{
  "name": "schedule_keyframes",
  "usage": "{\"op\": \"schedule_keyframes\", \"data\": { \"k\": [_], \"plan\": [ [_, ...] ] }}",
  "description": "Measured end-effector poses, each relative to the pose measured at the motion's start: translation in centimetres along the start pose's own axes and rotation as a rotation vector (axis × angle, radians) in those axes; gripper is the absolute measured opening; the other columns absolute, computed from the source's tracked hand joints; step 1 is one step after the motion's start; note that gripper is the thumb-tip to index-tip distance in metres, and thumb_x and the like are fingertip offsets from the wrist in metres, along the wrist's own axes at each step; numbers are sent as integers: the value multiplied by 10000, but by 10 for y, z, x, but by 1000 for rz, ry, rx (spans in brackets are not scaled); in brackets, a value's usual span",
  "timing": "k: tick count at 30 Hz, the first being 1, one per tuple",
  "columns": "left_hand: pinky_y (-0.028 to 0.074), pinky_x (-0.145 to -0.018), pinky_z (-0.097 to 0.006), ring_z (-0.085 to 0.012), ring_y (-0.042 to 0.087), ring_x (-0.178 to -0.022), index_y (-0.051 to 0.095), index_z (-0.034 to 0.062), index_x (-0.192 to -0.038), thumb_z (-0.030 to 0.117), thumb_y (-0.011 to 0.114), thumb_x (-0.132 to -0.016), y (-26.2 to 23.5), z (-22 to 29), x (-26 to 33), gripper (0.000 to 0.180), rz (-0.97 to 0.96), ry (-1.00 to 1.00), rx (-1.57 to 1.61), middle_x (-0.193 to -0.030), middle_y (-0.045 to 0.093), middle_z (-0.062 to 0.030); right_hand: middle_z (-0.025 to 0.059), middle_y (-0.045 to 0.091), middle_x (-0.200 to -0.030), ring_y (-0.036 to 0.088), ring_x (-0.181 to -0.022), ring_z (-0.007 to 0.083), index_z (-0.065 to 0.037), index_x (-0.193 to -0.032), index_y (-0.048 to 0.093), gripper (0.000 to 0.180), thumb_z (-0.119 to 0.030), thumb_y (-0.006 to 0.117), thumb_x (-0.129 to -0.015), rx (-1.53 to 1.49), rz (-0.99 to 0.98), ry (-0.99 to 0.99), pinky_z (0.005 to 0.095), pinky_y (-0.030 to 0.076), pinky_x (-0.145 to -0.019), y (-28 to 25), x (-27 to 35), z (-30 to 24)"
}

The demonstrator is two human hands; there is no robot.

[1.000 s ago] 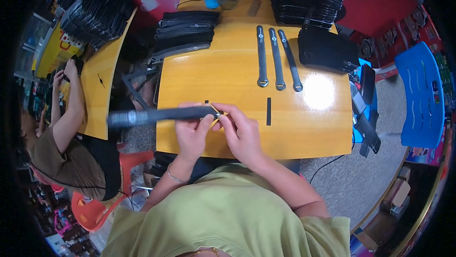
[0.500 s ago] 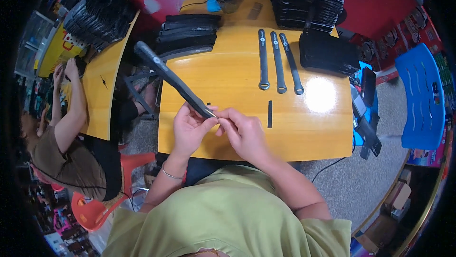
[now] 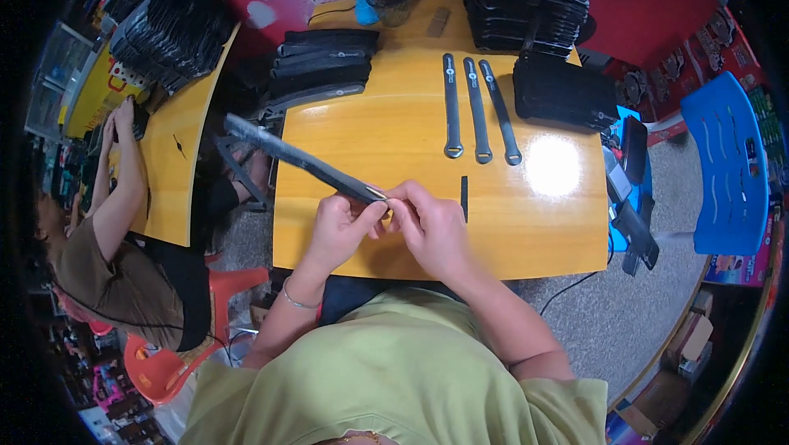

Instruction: Attaching small metal hardware pins to black leather straps by hand.

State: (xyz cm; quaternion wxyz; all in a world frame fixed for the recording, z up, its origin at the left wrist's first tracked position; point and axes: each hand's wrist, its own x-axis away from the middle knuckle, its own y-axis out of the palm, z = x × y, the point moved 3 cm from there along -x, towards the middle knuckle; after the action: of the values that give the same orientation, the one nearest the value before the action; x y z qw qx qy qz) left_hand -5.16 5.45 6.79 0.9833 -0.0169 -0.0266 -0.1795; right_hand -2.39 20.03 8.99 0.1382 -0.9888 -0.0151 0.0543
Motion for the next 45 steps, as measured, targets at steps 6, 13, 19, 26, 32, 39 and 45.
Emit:
{"op": "schedule_keyframes", "data": {
  "k": [6,13,19,26,32,39,45],
  "plan": [
    [475,-497,-217,-89,604,-561,637,-37,-908,143,571,-904,0,-11,1,191,-8,-55,-39,-670,641,-57,83,628,-628,639,-550,192,-32,-883,595,41,-65,575,-873,123,70,-19,284,478,-513,1,1,7],
    [422,-460,-209,-58,548,-499,603,-12,-740,151,581,-894,0,-13,14,226,-122,-134,-57,-563,565,-8,69,612,-604,622,-535,222,-62,-851,593,41,-59,609,-814,360,-3,-193,328,470,-492,-12,-3,11],
    [407,-483,-274,-137,486,-456,536,-3,-672,162,626,-797,-15,-3,52,227,-510,-199,-519,-512,448,-68,67,623,-642,641,-591,205,-63,-883,610,77,-26,579,-823,591,35,-348,289,488,-519,-60,-29,-18],
    [496,-837,-303,-165,592,-923,431,49,-1138,-89,561,-811,10,-6,17,378,-55,-85,399,-975,577,-86,13,546,-614,604,-592,170,-96,-880,536,124,-119,562,-761,794,-230,-635,313,435,-452,-29,-1,-58],
    [303,-407,-207,-72,358,-471,430,112,-1105,121,457,-935,16,-4,12,172,19,-315,785,-708,408,-2,35,577,-674,607,-606,162,-82,-979,575,324,-232,707,-724,823,-120,-346,293,459,-489,-44,-2,-54],
    [215,-386,-178,-41,282,-444,437,136,-1040,212,385,-990,10,6,9,104,79,-335,816,-668,363,21,47,555,-710,566,-588,157,-89,-1117,599,639,-368,825,-588,490,34,-348,269,468,-534,-34,-6,-35],
    [178,-375,-166,-35,251,-423,465,169,-985,305,378,-995,-1,3,7,162,188,-284,746,-636,362,42,64,567,-738,557,-577,176,-111,-1143,604,661,-395,818,-587,553,61,-294,262,460,-528,-35,-7,-29]
  ]
}}
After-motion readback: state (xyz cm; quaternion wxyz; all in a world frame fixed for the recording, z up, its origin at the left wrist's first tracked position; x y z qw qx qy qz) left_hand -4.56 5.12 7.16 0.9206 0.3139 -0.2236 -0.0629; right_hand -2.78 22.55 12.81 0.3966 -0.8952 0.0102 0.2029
